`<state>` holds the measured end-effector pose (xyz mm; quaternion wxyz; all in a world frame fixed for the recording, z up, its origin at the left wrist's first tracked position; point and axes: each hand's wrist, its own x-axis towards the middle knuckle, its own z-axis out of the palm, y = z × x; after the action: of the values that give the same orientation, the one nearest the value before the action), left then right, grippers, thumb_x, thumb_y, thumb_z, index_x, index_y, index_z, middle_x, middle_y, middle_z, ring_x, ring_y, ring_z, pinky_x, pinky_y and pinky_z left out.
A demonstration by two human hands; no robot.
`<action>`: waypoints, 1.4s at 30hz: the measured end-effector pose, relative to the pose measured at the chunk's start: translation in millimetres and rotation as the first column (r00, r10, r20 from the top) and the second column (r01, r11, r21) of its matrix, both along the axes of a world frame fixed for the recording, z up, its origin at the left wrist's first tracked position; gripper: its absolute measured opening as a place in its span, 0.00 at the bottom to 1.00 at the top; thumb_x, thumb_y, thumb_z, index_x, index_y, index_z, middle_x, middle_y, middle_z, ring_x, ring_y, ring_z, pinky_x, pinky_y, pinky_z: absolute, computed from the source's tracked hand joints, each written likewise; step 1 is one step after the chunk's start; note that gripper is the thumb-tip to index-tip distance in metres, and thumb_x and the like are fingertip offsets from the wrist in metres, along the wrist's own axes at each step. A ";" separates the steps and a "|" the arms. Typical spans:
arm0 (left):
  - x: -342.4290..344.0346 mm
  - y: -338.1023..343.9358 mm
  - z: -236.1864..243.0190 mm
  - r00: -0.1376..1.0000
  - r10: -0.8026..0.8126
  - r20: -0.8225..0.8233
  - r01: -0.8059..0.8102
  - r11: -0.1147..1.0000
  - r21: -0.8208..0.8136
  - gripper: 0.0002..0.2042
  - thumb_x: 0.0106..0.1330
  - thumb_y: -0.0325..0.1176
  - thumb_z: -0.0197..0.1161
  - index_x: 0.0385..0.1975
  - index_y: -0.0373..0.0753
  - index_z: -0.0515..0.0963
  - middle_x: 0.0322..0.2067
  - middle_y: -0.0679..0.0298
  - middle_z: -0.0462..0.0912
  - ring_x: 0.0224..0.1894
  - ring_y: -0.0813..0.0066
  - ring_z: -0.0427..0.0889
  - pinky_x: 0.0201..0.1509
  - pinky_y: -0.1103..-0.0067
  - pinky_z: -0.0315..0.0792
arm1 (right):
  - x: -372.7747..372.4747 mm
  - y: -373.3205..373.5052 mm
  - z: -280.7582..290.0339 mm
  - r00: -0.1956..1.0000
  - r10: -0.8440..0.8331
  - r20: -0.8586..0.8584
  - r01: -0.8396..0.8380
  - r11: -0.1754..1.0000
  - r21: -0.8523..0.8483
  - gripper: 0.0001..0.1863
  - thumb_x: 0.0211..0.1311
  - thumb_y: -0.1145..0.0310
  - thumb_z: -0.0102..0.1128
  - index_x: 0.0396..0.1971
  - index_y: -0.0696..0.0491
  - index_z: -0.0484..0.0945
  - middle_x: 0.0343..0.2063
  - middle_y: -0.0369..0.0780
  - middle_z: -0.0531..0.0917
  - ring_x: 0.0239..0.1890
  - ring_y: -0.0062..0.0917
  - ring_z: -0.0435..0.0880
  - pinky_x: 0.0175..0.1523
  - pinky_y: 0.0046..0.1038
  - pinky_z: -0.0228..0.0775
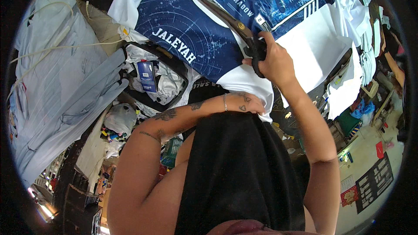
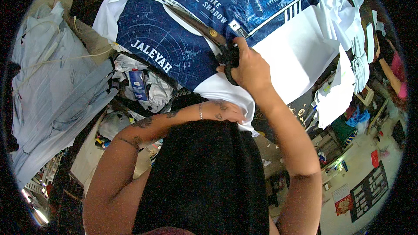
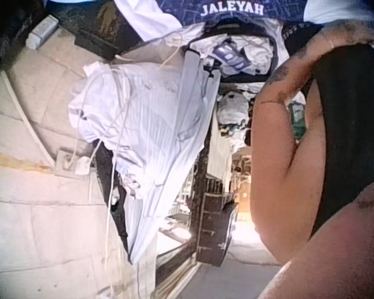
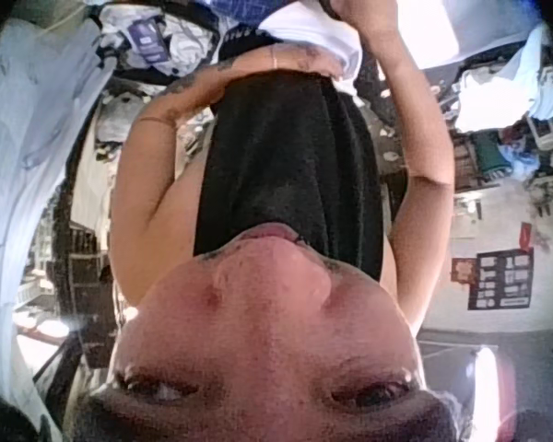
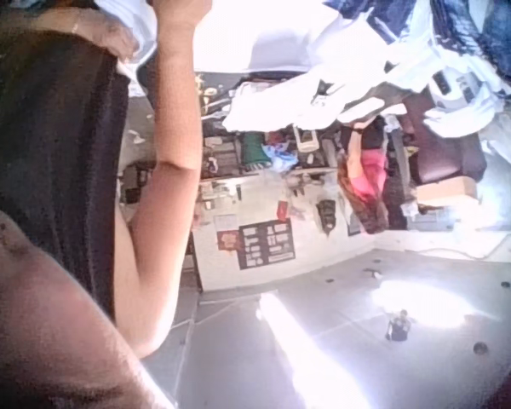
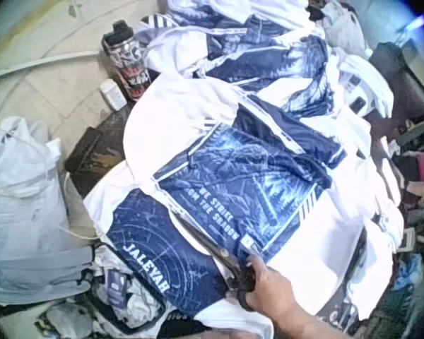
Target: The person repeatedly cuts white fabric pieces from printed t-shirts using shears, then folds and stacks the cut pieces on the table. The person also handles and folds a white paper or plastic sheet multiple times during the process.
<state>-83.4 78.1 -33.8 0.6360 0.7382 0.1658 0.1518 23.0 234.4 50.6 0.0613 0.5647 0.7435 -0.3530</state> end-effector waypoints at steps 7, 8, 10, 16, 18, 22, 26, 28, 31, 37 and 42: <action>-245.3 150.4 7.2 0.463 0.873 -0.154 -0.374 0.350 0.859 0.09 0.68 0.31 0.58 0.42 0.38 0.84 0.44 0.52 0.85 0.48 0.48 0.83 0.56 0.56 0.76 | 17.8 -26.7 -0.9 0.965 -0.029 0.261 0.037 0.999 -0.023 0.50 0.52 0.59 0.82 0.73 0.39 0.60 0.41 0.51 0.85 0.43 0.53 0.88 0.44 0.49 0.80; -289.1 177.3 3.8 0.226 0.973 -0.039 -0.375 0.124 0.919 0.14 0.69 0.32 0.60 0.51 0.37 0.82 0.50 0.50 0.83 0.53 0.48 0.81 0.61 0.56 0.74 | 19.5 -26.6 -0.7 0.963 -0.013 0.271 0.021 0.999 -0.029 0.51 0.52 0.60 0.82 0.74 0.39 0.58 0.42 0.51 0.85 0.43 0.52 0.88 0.44 0.49 0.81; -367.1 217.3 8.9 0.111 0.936 -0.333 -0.333 0.351 0.876 0.45 0.67 0.56 0.68 0.80 0.50 0.54 0.80 0.49 0.52 0.80 0.38 0.48 0.84 0.53 0.46 | 21.1 -25.8 -2.5 0.958 0.000 0.286 0.012 0.999 -0.043 0.50 0.53 0.68 0.78 0.74 0.38 0.58 0.43 0.51 0.85 0.45 0.52 0.88 0.46 0.49 0.81; -262.4 129.9 33.5 0.085 0.974 -0.208 -0.445 0.224 0.867 0.19 0.66 0.36 0.67 0.57 0.42 0.81 0.52 0.52 0.80 0.56 0.48 0.78 0.66 0.57 0.67 | 21.4 -21.3 -0.4 0.970 0.009 0.242 0.002 0.999 -0.044 0.49 0.50 0.72 0.79 0.73 0.43 0.62 0.45 0.52 0.84 0.46 0.52 0.87 0.50 0.49 0.80; -194.0 69.9 33.8 0.233 0.948 -0.216 -0.523 0.309 0.795 0.30 0.64 0.48 0.70 0.66 0.44 0.76 0.65 0.48 0.71 0.67 0.43 0.68 0.71 0.47 0.58 | 27.8 -12.8 15.1 0.996 0.050 0.074 -0.042 0.994 -0.096 0.50 0.46 0.65 0.84 0.71 0.47 0.66 0.48 0.53 0.84 0.48 0.52 0.87 0.55 0.46 0.78; -132.2 18.8 13.1 0.112 0.926 -0.360 -0.599 0.352 0.719 0.38 0.67 0.50 0.66 0.77 0.47 0.65 0.76 0.43 0.56 0.76 0.36 0.53 0.76 0.39 0.44 | 51.9 17.4 57.6 0.997 0.071 -0.002 -0.061 0.839 -0.541 0.54 0.39 0.52 0.90 0.68 0.55 0.71 0.54 0.55 0.83 0.57 0.51 0.84 0.63 0.39 0.74; -126.7 18.4 1.4 0.095 0.953 -0.288 -0.607 0.285 0.742 0.35 0.68 0.47 0.64 0.76 0.47 0.67 0.76 0.43 0.56 0.77 0.37 0.52 0.76 0.37 0.39 | 48.8 36.0 57.4 0.987 0.044 -0.155 -0.142 0.696 -0.704 0.53 0.46 0.45 0.87 0.68 0.58 0.71 0.55 0.48 0.85 0.60 0.39 0.83 0.64 0.36 0.72; -125.2 18.8 -0.2 0.084 0.940 -0.330 -0.625 0.308 0.718 0.33 0.68 0.45 0.64 0.75 0.48 0.69 0.76 0.44 0.58 0.77 0.39 0.53 0.76 0.38 0.38 | 29.7 36.2 38.3 0.977 0.004 -0.215 -0.152 0.718 -0.679 0.51 0.46 0.48 0.87 0.66 0.58 0.72 0.50 0.44 0.86 0.54 0.32 0.84 0.61 0.32 0.72; -122.2 16.0 -2.9 0.099 0.946 -0.307 -0.616 0.301 0.728 0.31 0.67 0.43 0.63 0.73 0.49 0.71 0.75 0.45 0.59 0.77 0.41 0.54 0.76 0.38 0.37 | -7.3 34.6 10.2 0.974 -0.060 -0.219 -0.115 0.702 -0.703 0.50 0.45 0.49 0.88 0.64 0.59 0.73 0.44 0.43 0.86 0.48 0.28 0.84 0.55 0.29 0.74; -122.4 14.8 -10.3 0.099 0.962 -0.253 -0.590 0.262 0.763 0.28 0.66 0.42 0.62 0.69 0.54 0.77 0.74 0.54 0.65 0.76 0.49 0.58 0.77 0.43 0.34 | -42.8 45.0 11.1 0.981 -0.045 -0.190 -0.080 0.794 -0.603 0.43 0.44 0.52 0.89 0.57 0.60 0.80 0.31 0.37 0.85 0.32 0.22 0.80 0.39 0.27 0.72; -123.4 17.0 -8.2 0.086 0.964 -0.250 -0.591 0.252 0.766 0.25 0.68 0.43 0.60 0.65 0.53 0.80 0.73 0.57 0.68 0.73 0.53 0.61 0.77 0.47 0.38 | -55.3 48.0 12.7 0.985 -0.051 -0.163 -0.063 0.777 -0.626 0.42 0.41 0.50 0.90 0.53 0.60 0.83 0.29 0.38 0.86 0.30 0.23 0.83 0.39 0.28 0.74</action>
<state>-206.8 95.0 -42.0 0.1123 0.6341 0.7319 0.2228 -32.2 282.4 63.2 0.1834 0.4769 0.5871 -0.6279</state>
